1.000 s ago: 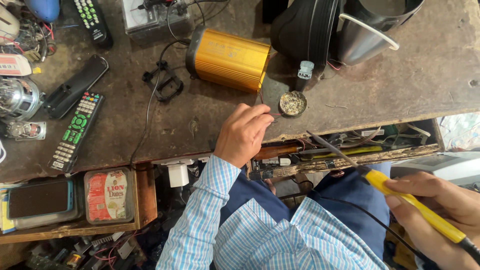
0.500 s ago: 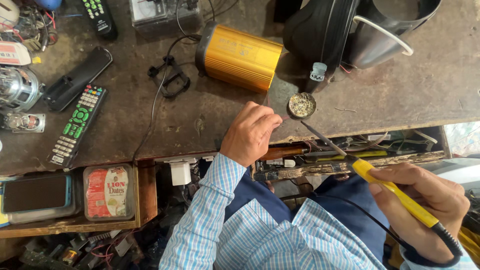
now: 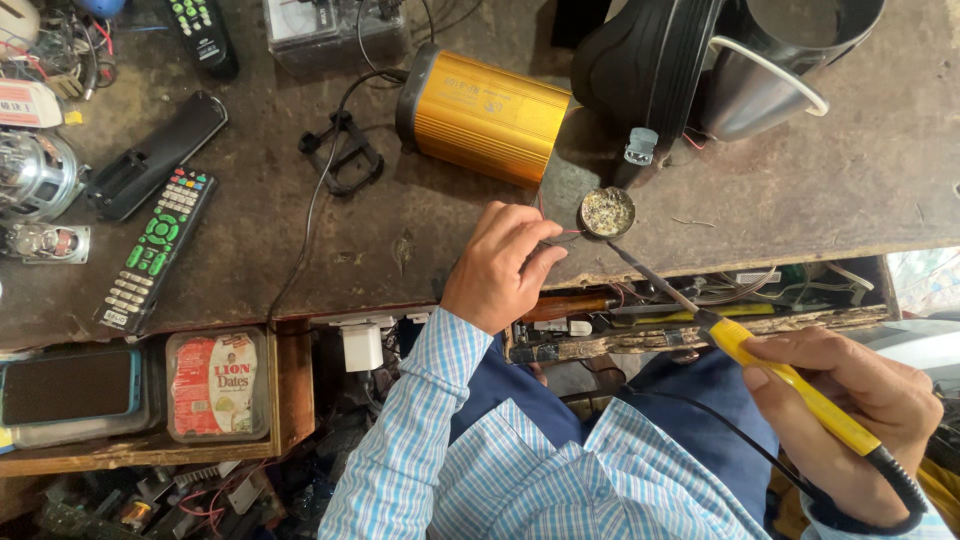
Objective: The person sits at a cluttered repair workbench and solders a red wire to a small electronic component. They strip and position the wire by hand, use pliers, then heat the joint with a yellow soldering iron, dipping the iron tip into a small tin of flux between soldering passes.
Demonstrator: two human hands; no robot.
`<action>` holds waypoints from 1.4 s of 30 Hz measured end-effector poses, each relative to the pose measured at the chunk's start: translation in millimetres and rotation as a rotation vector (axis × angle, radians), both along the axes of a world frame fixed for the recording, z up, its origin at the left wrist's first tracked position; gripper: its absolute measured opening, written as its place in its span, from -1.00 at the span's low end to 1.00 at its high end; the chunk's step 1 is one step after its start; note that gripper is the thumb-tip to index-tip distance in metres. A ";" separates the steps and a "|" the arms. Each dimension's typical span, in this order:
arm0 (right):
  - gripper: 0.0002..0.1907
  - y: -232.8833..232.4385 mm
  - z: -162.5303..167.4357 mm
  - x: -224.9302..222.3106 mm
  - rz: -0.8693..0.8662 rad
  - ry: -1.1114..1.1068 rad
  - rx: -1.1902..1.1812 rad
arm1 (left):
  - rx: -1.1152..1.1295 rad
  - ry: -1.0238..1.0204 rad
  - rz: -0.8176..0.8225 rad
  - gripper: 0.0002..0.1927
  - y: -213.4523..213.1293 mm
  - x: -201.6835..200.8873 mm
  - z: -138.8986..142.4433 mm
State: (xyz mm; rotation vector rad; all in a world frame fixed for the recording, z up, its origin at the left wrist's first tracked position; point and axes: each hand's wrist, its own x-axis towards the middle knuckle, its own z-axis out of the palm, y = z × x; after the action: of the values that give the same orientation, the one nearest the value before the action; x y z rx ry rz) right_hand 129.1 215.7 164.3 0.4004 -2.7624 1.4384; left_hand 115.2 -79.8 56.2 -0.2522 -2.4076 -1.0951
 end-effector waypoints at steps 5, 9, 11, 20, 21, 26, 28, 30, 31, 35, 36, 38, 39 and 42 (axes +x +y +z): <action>-0.80 8.0 -1.2 0.4 -0.019 -0.026 0.012 | 0.015 -0.022 -0.069 -0.70 -7.6 4.2 5.1; -0.82 10.4 -2.3 -0.1 -0.008 -0.058 -0.052 | -0.009 -0.054 -0.064 -0.72 -15.0 5.3 7.2; -0.81 9.5 -2.8 -1.0 -0.008 -0.063 0.017 | -0.041 -0.051 -0.018 -0.83 -14.6 3.1 6.6; -0.82 -0.9 -2.9 -5.7 0.069 -0.012 -0.012 | -0.196 0.023 -0.027 -0.86 0.3 -2.0 1.3; -0.83 -2.0 -3.1 -6.7 0.079 -0.017 0.000 | -0.197 0.024 -0.033 -0.86 0.7 -1.9 0.8; -0.82 -6.7 -4.0 -9.9 0.121 -0.007 -0.023 | -0.178 0.046 -0.058 -0.86 -0.1 -4.1 -2.2; -0.83 -8.3 -4.5 -9.8 0.117 -0.020 -0.035 | -0.186 0.042 -0.060 -0.87 -0.5 -4.7 -3.4; -0.83 -9.4 -5.2 -10.0 0.101 -0.050 -0.034 | -0.204 0.041 -0.057 -0.87 -0.7 -5.0 -4.6; -0.82 -9.7 -5.5 -10.5 0.096 -0.060 -0.019 | -0.218 0.042 -0.053 -0.87 -0.8 -4.8 -5.1; -0.81 -9.7 -6.6 -14.0 0.126 -0.063 0.000 | -0.275 0.068 -0.051 -0.86 -0.4 -3.2 -6.9; -0.82 -9.9 -6.9 -15.1 0.145 -0.054 -0.006 | -0.283 0.064 -0.054 -0.87 -0.3 -2.6 -7.4; -0.82 -11.2 -8.1 -17.2 0.172 -0.038 -0.019 | -0.299 0.056 -0.060 -0.88 -0.2 -2.2 -8.4; -0.82 -12.2 -8.7 -18.0 0.185 -0.031 -0.025 | -0.301 0.055 -0.057 -0.87 -0.1 -2.2 -9.0; -0.83 -15.8 -9.8 -21.2 0.223 -0.009 -0.009 | -0.298 0.052 -0.049 -0.85 0.2 -2.8 -11.2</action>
State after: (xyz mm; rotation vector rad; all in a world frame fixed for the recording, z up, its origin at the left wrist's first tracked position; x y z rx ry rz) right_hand 107.9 199.9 154.5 0.7248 -2.7914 1.4958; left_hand 112.4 -79.6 45.1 -0.4352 -2.5233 -0.7363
